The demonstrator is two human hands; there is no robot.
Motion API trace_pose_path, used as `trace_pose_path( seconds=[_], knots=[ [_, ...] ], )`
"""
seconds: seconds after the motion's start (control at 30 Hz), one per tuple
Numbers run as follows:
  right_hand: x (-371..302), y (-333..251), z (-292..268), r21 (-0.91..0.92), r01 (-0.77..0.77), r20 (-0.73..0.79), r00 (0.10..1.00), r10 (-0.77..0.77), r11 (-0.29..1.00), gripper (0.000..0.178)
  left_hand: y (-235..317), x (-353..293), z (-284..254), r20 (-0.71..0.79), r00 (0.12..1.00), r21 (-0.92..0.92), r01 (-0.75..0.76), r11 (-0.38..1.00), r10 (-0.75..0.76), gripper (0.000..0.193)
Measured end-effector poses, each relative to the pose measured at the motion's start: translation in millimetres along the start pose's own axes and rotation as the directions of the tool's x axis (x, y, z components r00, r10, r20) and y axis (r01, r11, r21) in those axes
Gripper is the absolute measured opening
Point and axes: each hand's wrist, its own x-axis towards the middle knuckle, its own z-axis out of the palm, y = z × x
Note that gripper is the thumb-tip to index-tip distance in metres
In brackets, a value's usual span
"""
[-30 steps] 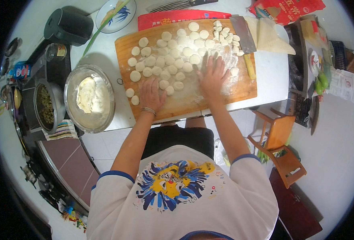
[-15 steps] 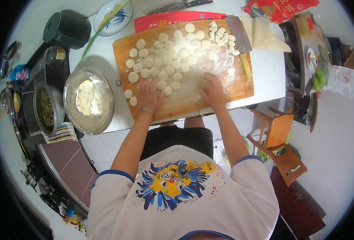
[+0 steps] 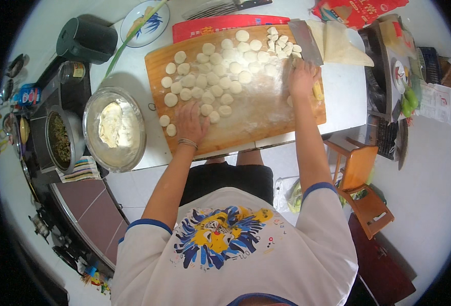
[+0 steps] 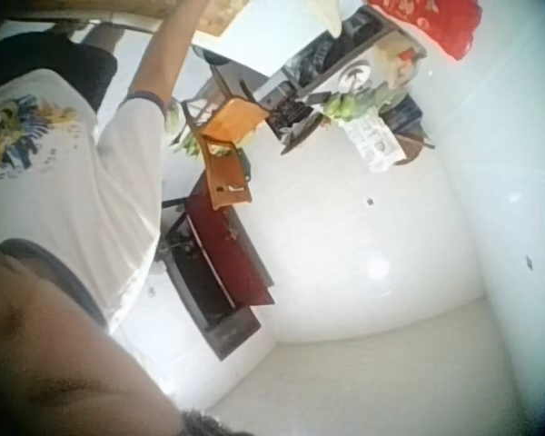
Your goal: The person stands at a kitchen counter and repeatedly rolls small balls of dough on a floured wooden cutting board using a small rolling pin. They flatten each piece into a circular shape and place it on the board among other prepared pieces.
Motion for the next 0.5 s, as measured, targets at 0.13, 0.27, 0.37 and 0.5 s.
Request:
trace_pose_path(
  seconds=[0.13,0.27,0.37,0.5],
  knots=[
    [-10.7,-26.9,-6.1,0.055,-0.019,0.17,0.985,0.009,0.998,0.032,-0.1,-1.5,-1.2,-0.003,1.0,0.001,0.007,1.0,-0.007,0.057],
    [-83.2,-59.8,-33.6,0.168,0.108,0.137,0.982,-0.132,0.98,0.033,1.3,-2.6,2.7,-0.016,1.0,0.003,0.017,1.0,-0.017,0.058],
    [-99.6,-70.7,-63.3,0.435,0.029,0.311,0.933,-0.18,0.9,0.039,-0.9,-3.7,1.4,0.002,1.0,0.002,0.019,1.0,-0.019,0.059],
    [-86.0,-69.0,-71.4,0.719,0.11,0.211,0.907,-0.366,0.687,0.036,1.3,-1.1,-0.9,0.007,1.0,-0.021,0.018,1.0,-0.017,0.059]
  ],
)
